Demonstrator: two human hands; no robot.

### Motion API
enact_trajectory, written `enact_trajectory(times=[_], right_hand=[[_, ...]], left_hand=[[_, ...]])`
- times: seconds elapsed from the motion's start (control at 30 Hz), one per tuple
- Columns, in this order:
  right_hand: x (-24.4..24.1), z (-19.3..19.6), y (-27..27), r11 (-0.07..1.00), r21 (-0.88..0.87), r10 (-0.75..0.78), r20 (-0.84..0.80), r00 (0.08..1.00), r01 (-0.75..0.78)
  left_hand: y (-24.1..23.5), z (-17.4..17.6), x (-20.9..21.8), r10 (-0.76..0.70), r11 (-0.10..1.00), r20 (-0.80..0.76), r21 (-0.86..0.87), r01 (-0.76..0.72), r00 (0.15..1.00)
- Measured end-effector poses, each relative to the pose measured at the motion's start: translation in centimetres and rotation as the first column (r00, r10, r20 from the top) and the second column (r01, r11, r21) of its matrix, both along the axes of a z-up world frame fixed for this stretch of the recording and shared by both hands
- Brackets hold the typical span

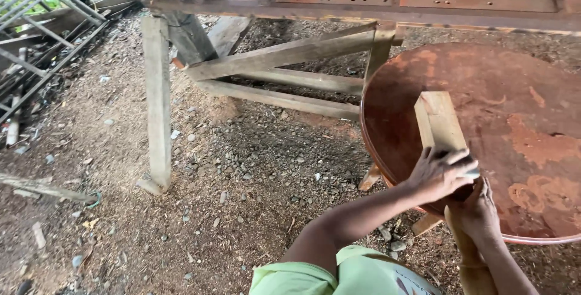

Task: The person sands a wooden turned post using a sanding block on a round workbench. They hold the post with one hand and rub the sanding block along its surface with the other, occasionally rotating the post to sand different sides.

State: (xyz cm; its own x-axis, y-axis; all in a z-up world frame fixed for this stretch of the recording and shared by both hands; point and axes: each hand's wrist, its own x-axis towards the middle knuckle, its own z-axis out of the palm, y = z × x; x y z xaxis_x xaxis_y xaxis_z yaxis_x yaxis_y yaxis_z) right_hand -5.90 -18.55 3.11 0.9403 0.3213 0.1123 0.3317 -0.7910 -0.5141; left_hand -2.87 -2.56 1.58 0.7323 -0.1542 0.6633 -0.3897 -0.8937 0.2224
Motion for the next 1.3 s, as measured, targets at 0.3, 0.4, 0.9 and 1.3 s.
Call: enact_trajectory(times=[0.3,0.4,0.9,1.3], right_hand=[[0.5,-1.0,-0.1,0.999,-0.037,0.006,-0.058,0.998,-0.008],[-0.1,-0.1,0.0,1.0,-0.003,-0.022,-0.113,0.993,0.022],[0.3,0.6,0.3,0.985,-0.161,-0.081,-0.108,0.991,0.063],[-1.2,1.6,0.6,0.992,0.104,-0.055,-0.116,0.992,0.067]], left_hand=[[2.1,-0.4,3.4,0.079,0.997,-0.009,0.009,-0.079,0.997],[1.5,0.5,1.8,0.053,0.998,0.025,-0.018,-0.052,0.998],[1.1,-2.0,4.9,0.105,0.992,0.02,0.074,-0.106,0.994],[4.5,5.3,0.7,-0.059,0.997,0.208,-0.027,0.067,0.976]])
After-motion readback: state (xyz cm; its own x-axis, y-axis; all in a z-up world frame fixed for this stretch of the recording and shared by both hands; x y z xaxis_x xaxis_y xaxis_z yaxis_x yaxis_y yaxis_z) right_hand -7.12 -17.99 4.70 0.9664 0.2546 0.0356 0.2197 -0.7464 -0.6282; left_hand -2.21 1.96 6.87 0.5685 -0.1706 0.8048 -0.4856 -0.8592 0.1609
